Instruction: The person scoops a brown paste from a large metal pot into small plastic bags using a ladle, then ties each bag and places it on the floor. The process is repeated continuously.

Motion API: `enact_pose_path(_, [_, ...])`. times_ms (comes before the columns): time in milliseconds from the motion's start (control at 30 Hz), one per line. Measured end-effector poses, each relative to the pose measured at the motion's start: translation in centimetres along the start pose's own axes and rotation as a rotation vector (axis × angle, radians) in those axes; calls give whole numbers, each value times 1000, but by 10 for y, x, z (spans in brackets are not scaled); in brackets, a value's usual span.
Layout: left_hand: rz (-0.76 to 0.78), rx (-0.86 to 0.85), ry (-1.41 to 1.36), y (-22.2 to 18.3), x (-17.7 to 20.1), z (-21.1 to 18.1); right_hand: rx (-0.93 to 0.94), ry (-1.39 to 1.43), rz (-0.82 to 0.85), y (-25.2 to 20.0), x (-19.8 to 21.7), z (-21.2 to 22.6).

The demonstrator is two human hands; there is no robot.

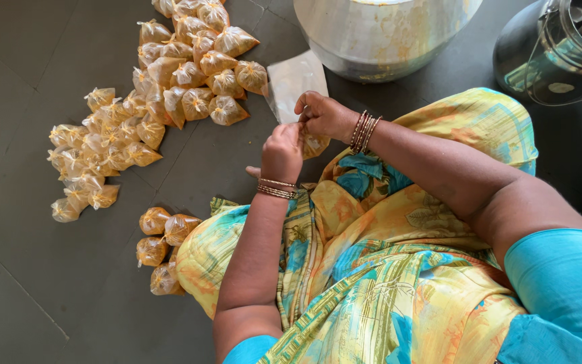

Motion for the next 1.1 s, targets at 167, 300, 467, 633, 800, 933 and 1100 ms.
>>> enact_pose_path(167, [166,-52,291,-9,-14,11,16,-236,-38,-3,-6,9])
enact_pose_path(300, [131,61,152,-12,-32,37,75,-638,-61,-8,-13,33])
enact_pose_path(467, [286,877,-987,-29,-56,84,409,-944,-107,-24,-16,51])
enact_pose_path(633, [192,1111,-1438,-34,-58,104,350,-937,-100,-28,-25,60])
enact_pose_path(800, [143,1121,-1395,-28,-73,93,307,-872,-180,-27,-29,54])
enact_pose_path(933, [150,1060,-1325,-31,-76,90,211,-754,-242,-23,-32,43])
enact_pose_path(1100, [147,1078,-1230,-34,-97,89,194,-885,-236,-22,-29,29])
Point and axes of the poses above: each hand's wrist, its own y-axis towards the middle knuckle, its own x-axis out of the back of the hand, z = x × y, the point moved 1 cm from there along y, towards the middle knuckle, and after that the axes turned 5 degrees about -y, right-handed, at the moved point
